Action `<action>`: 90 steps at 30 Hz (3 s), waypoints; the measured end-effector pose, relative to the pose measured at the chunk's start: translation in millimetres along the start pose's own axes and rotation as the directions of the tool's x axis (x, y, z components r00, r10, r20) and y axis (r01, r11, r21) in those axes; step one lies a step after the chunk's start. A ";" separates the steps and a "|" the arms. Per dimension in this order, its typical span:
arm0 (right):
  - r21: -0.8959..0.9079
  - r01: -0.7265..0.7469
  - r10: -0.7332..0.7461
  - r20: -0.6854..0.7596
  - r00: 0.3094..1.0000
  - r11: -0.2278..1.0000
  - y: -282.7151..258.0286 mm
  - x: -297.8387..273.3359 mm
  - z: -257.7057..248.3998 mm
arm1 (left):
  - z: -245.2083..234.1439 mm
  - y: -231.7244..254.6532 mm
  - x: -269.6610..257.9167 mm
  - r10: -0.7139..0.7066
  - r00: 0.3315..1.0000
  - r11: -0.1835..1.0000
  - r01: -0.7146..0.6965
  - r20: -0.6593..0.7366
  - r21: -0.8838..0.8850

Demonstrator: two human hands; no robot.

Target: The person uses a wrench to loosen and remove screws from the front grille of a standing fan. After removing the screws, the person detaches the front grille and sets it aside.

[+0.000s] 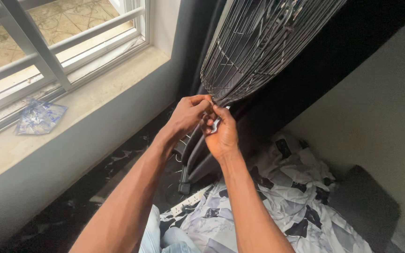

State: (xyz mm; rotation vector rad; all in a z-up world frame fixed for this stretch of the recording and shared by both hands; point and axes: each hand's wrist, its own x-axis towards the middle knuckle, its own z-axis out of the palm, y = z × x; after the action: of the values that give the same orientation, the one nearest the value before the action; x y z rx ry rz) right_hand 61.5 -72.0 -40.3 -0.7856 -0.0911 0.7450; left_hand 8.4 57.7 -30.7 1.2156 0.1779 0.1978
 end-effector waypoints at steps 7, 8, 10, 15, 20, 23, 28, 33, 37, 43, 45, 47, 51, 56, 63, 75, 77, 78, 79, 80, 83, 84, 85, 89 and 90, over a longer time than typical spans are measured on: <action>-0.024 0.023 -0.023 -0.007 1.000 0.999 3.9 7.9 -15.9 | -3.5 13.6 6.5 0.021 0.998 0.936 0.004 -0.066 0.352; -0.004 0.029 -0.029 0.020 0.999 1.000 4.7 10.2 -21.0 | -3.3 14.6 7.7 0.016 0.998 0.927 0.006 -0.056 0.376; 0.006 0.027 -0.027 -0.056 0.998 1.000 9.7 13.0 -23.6 | -3.2 16.0 7.9 0.027 0.998 0.891 0.003 -0.060 0.454; 0.013 -0.012 0.014 -0.229 0.973 1.000 17.1 14.4 -9.6 | -2.0 16.6 1.3 0.133 0.989 0.852 -0.079 -0.069 0.517; -0.066 0.018 -0.028 -0.147 0.989 0.998 13.7 17.3 -8.2 | -1.7 13.3 1.7 0.064 0.995 0.904 -0.028 -0.070 0.427; -0.157 0.043 -0.072 -0.183 0.980 0.987 13.5 12.5 1.7 | -4.3 -6.5 1.9 0.169 0.985 0.935 -0.148 -0.038 0.321; -0.296 0.044 -0.106 -0.199 0.974 0.954 -6.3 10.0 10.0 | -5.7 -11.0 10.6 0.274 0.957 0.871 -0.205 -0.094 0.447; -0.406 0.040 -0.111 -0.154 0.982 0.913 -1.2 6.9 -4.7 | -17.9 3.1 20.1 0.247 0.969 0.798 -0.192 -0.019 0.571; -0.460 0.077 -0.169 -0.162 0.972 0.885 1.9 5.7 -8.9 | -14.6 5.3 14.2 0.249 0.968 0.792 -0.214 0.017 0.571; -0.593 0.176 -0.353 -0.195 0.915 0.786 20.8 14.8 -16.3 | -17.8 0.7 12.9 0.385 0.922 0.709 -0.330 0.051 0.622; -0.639 0.152 -0.381 -0.237 0.894 0.754 22.6 18.9 -16.7 | -16.4 -3.6 19.5 0.482 0.875 0.667 -0.400 0.045 0.629; -0.691 0.099 -0.405 -0.296 0.865 0.716 19.6 22.5 -16.5 | -14.8 -8.2 21.8 0.536 0.843 0.627 -0.429 0.038 0.650; -0.705 0.033 -0.374 -0.335 0.865 0.709 16.4 12.7 -22.7 | -8.8 -12.9 28.5 0.611 0.792 0.543 -0.439 0.023 0.716; -0.730 -0.067 -0.305 -0.366 0.879 0.680 23.6 -15.4 -40.5 | -2.9 -23.9 33.6 0.556 0.831 0.471 -0.330 0.015 0.818; -0.704 -0.196 -0.220 -0.454 0.863 0.682 34.8 -56.9 -54.0 | -11.6 -23.8 33.1 0.629 0.768 0.499 -0.519 0.122 0.694; -0.836 0.168 -0.652 -0.264 0.710 0.522 -6.8 -100.6 46.4 | -32.2 -0.8 36.5 0.523 0.787 0.494 -0.592 0.326 0.637; -0.857 0.251 -0.758 -0.218 0.615 0.450 -27.6 -99.7 81.5 | -32.8 6.3 32.5 0.402 0.856 0.542 -0.508 0.325 0.670; -0.848 0.313 -0.795 -0.189 0.576 0.428 -41.7 -99.7 97.2 | -34.4 10.8 31.9 0.339 0.884 0.558 -0.465 0.323 0.688; -0.834 0.371 -0.826 -0.163 0.540 0.407 -53.7 -101.3 112.5 | -38.8 15.5 29.6 0.269 0.905 0.551 -0.425 0.329 0.718; -0.815 0.435 -0.855 -0.132 0.502 0.382 -66.0 -102.7 126.4 | -44.1 20.3 27.8 0.199 0.922 0.540 -0.386 0.332 0.748; -0.804 0.546 -0.905 0.024 0.425 0.236 -105.3 -104.2 158.6 | -66.2 38.2 25.9 0.198 0.967 0.564 -0.248 0.163 0.787; -0.804 0.569 -0.911 0.087 0.403 0.175 -117.0 -103.9 167.2 | -72.5 45.5 27.5 0.230 0.970 0.587 -0.201 0.077 0.784; -0.797 0.585 -0.916 0.113 0.384 0.147 -125.1 -101.8 174.5 | -78.1 52.5 30.9 0.230 0.973 0.631 -0.141 -0.011 0.763; -0.748 0.662 -0.916 0.223 0.333 0.058 -142.1 -90.0 199.9 | -92.7 88.6 75.6 0.542 0.829 0.634 -0.293 -0.140 0.716; -0.732 0.680 -0.913 0.248 0.324 0.043 -144.3 -88.5 205.0 | -94.2 100.9 92.9 0.568 0.807 0.641 -0.313 -0.159 0.701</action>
State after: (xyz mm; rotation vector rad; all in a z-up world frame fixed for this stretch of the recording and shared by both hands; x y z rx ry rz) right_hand 9.0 -71.4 220.3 -1.4374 -0.5879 -0.6844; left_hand 70.0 199.9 29.6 1.9147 0.2800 0.8790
